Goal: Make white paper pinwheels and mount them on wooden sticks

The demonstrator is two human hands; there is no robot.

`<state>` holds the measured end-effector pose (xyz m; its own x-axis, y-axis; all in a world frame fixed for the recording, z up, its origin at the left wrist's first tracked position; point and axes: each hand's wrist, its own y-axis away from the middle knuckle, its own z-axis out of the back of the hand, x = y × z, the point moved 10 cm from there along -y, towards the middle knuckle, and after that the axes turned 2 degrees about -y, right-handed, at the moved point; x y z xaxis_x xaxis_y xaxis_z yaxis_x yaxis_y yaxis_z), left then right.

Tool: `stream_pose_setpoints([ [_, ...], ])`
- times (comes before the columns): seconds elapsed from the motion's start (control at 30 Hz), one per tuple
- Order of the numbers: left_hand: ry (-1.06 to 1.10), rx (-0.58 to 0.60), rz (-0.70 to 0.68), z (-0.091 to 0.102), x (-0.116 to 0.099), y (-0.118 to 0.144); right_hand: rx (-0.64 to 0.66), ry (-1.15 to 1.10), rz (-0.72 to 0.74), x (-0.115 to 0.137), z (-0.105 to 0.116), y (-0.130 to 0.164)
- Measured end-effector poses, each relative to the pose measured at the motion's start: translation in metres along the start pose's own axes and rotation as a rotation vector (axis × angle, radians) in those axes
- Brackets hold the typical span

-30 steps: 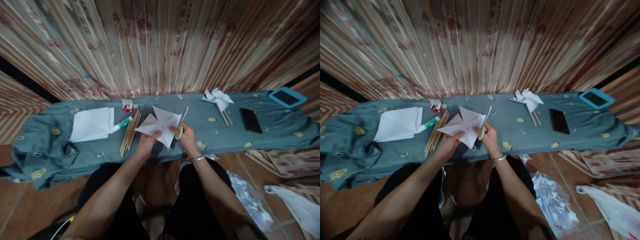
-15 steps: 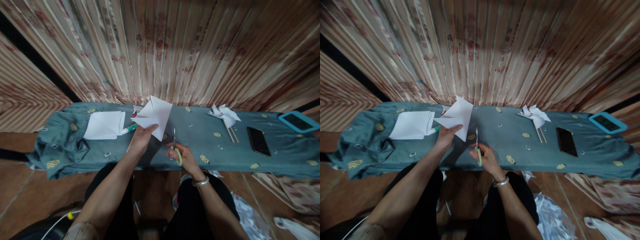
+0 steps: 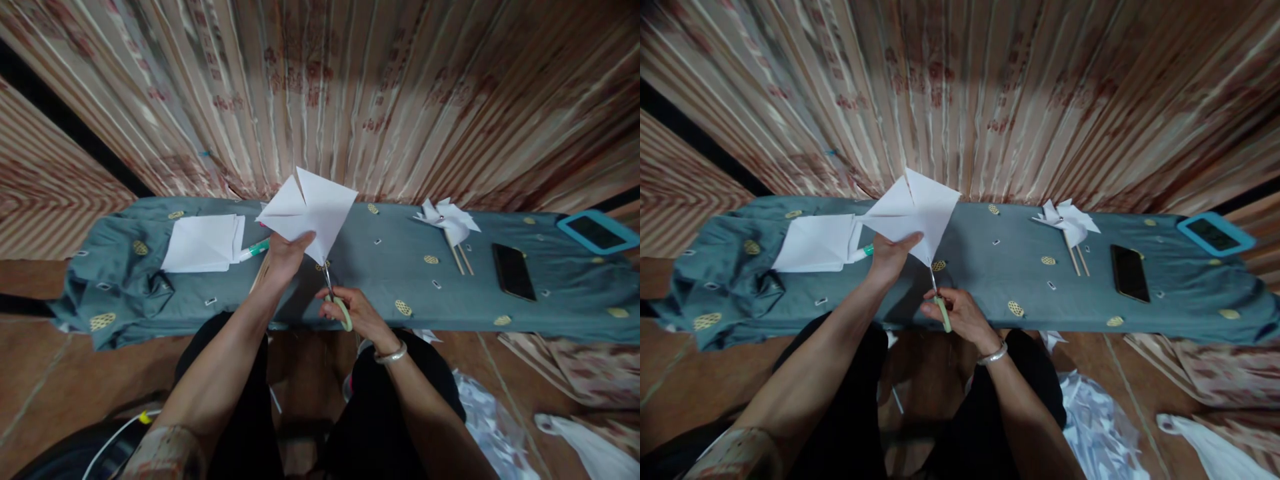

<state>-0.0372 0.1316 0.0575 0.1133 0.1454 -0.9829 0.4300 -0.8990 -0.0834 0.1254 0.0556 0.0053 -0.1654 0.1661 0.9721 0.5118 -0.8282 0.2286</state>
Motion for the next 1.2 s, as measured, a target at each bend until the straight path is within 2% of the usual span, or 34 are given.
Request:
stream_pose_setpoints([
  [0.33,-0.016,0.026,-0.01,-0.008,0.004,0.005,-0.022,-0.012,-0.04,-0.005,0.007,0.002],
  [0.7,-0.05,0.026,-0.016,-0.008,0.004,0.012,0.018,-0.064,-0.005,0.004,0.0,0.003],
  [1.2,-0.066,0.044,-0.022,-0.012,0.002,0.015,-0.011,-0.046,0.029,0.004,0.001,0.0],
])
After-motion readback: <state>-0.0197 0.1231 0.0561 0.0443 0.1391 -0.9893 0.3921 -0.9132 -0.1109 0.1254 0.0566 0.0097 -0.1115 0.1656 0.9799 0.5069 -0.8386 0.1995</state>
